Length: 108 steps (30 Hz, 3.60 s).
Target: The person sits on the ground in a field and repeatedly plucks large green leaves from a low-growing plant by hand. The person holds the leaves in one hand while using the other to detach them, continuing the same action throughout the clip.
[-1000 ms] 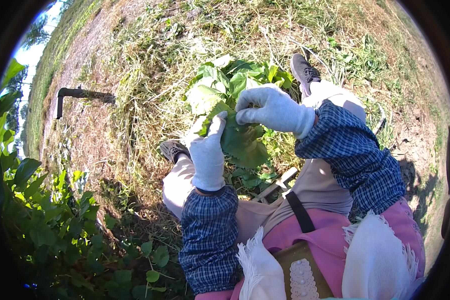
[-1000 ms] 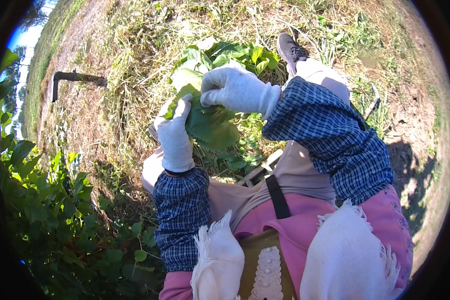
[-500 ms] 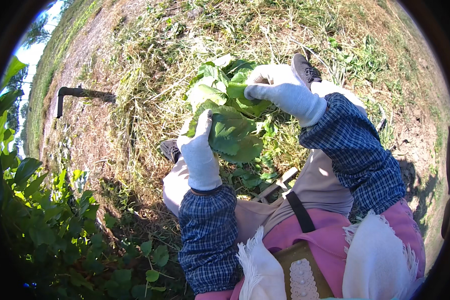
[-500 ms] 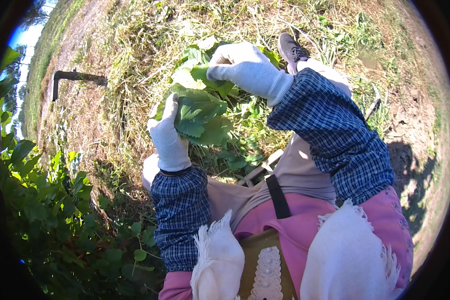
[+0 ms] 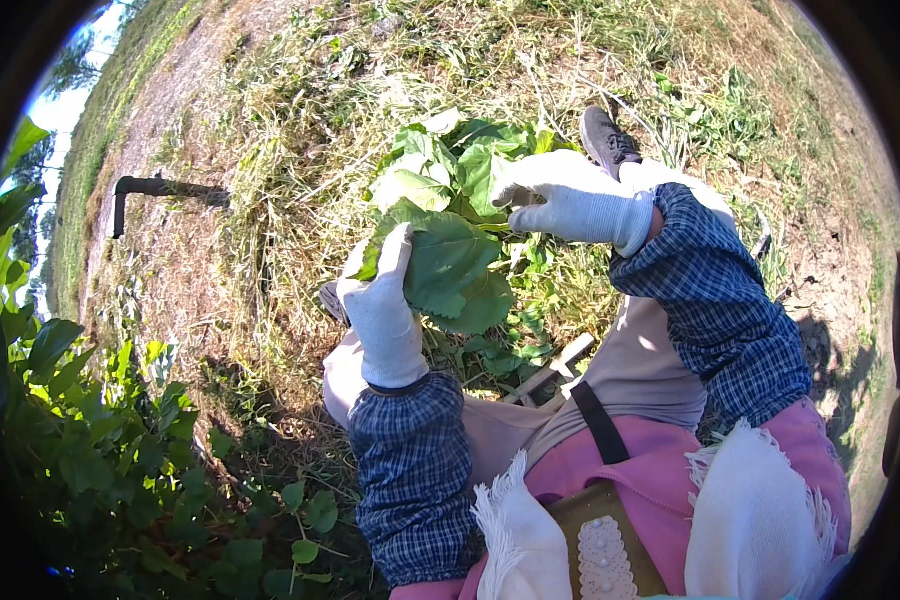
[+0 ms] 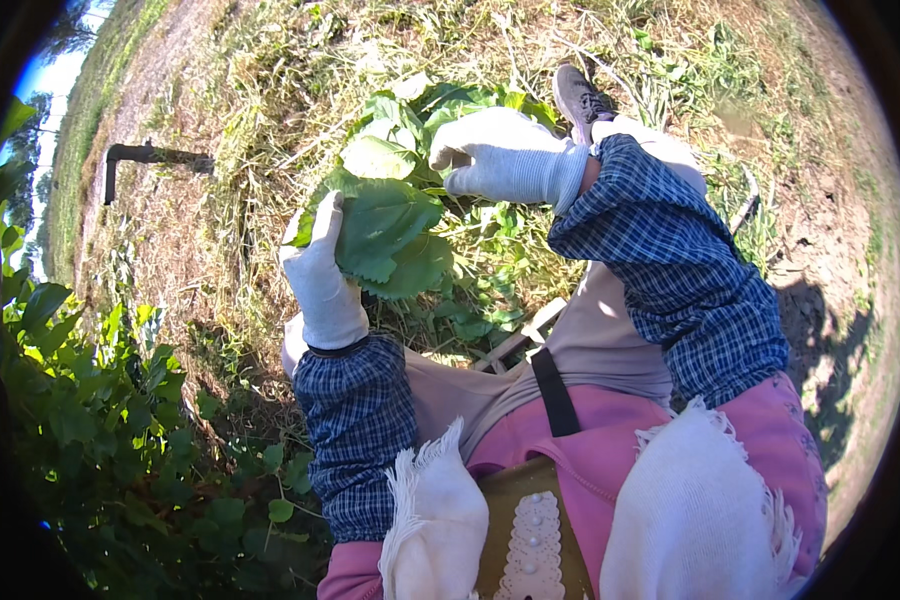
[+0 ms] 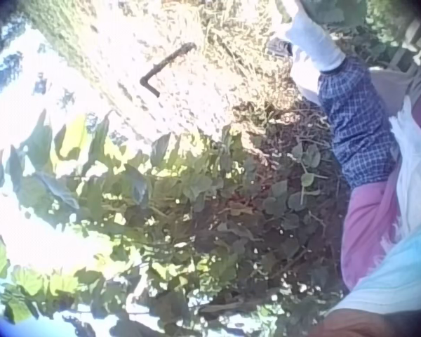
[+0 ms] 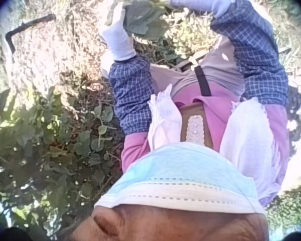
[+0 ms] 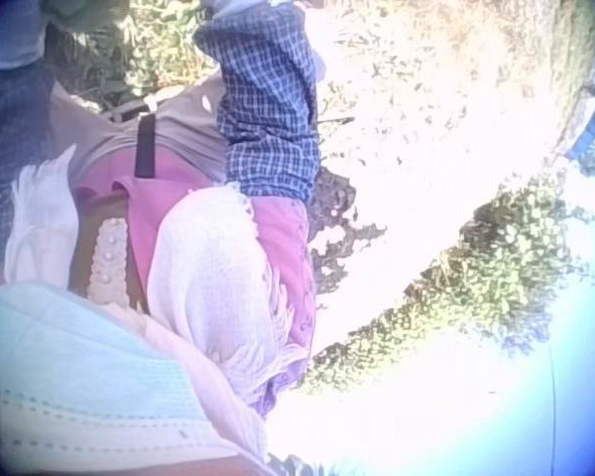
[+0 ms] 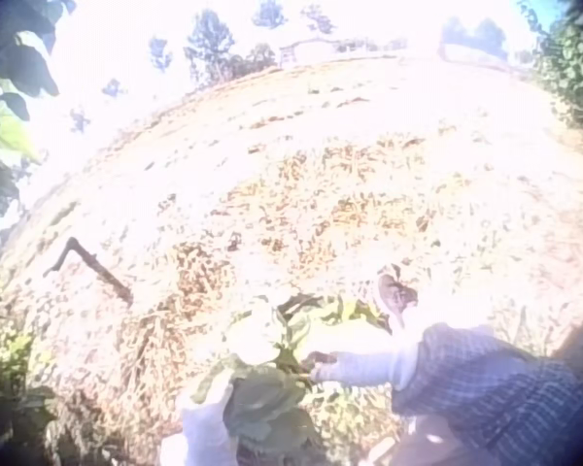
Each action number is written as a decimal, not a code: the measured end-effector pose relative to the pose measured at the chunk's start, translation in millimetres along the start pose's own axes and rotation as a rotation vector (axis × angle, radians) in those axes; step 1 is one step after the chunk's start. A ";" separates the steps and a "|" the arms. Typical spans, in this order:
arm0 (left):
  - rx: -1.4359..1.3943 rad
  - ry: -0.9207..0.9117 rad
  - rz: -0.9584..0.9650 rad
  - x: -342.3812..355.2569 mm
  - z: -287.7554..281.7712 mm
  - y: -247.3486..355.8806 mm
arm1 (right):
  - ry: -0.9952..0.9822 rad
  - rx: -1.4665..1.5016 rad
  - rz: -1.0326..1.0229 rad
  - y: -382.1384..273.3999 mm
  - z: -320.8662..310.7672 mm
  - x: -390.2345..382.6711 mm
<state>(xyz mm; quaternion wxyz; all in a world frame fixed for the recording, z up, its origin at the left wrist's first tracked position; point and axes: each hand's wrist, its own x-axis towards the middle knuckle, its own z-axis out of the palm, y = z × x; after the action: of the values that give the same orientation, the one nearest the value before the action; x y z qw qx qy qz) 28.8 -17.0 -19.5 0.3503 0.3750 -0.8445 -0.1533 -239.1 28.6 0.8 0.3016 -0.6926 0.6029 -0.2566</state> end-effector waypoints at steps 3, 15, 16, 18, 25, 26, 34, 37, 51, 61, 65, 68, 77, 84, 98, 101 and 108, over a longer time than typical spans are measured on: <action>-0.397 0.011 -0.239 3.2 -5.8 9.0 | -0.028 0.044 -0.029 -8.6 -2.2 3.6; -0.931 -0.118 -0.688 13.8 -1.9 49.8 | -0.327 0.415 -0.004 -22.6 4.5 2.1; -0.934 -0.105 -0.692 14.5 -1.4 48.6 | -0.291 0.564 0.006 -19.6 9.6 1.8; -1.000 -0.070 -0.750 16.2 -2.1 51.0 | -0.209 0.503 0.065 -15.3 9.7 0.9; -0.463 -0.133 -0.495 4.6 -1.2 23.8 | 0.012 0.422 0.107 -16.0 9.1 4.2; -0.219 -0.115 -0.210 4.1 2.6 16.9 | 0.035 0.438 0.112 -16.7 10.5 4.6; -1.084 -0.071 -0.755 7.6 13.6 29.3 | 0.037 0.413 0.102 -19.3 11.5 5.9; -1.024 -0.047 -0.779 9.4 10.5 38.0 | 0.043 0.410 0.077 -13.4 15.9 8.2; -0.950 -0.162 -0.825 13.3 9.7 48.2 | 0.168 0.616 0.082 -11.9 22.4 11.2; -0.939 -0.108 -0.780 9.8 15.6 42.4 | 0.139 0.477 0.031 -12.9 22.5 10.7; -0.978 -0.082 -0.798 11.4 13.6 45.7 | 0.146 0.523 0.039 -12.8 26.1 10.5; -0.959 -0.061 -0.809 12.8 12.5 49.1 | 0.164 0.540 0.056 -14.0 26.0 9.3; -1.069 0.028 -0.826 11.4 17.1 46.9 | 0.199 0.674 0.077 -16.5 28.5 9.9; -0.351 -0.022 -0.331 1.5 7.8 17.4 | 0.344 0.926 0.049 -0.4 13.0 15.6; -0.820 -0.024 -0.763 12.5 9.8 49.3 | 0.250 0.556 -0.089 -8.7 19.1 15.0; -0.825 -0.068 -0.709 10.9 11.4 47.4 | 0.227 0.514 -0.087 -12.9 22.5 14.2; -0.821 -0.097 -0.676 9.6 16.1 46.6 | 0.167 0.489 0.013 -13.2 27.8 11.7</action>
<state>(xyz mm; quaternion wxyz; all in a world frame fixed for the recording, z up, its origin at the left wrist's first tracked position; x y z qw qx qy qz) -11.6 7.1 -2.0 0.3599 0.4508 -0.5624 -0.5924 -208.4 21.3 -8.8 0.4111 -0.5716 0.5500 -0.4492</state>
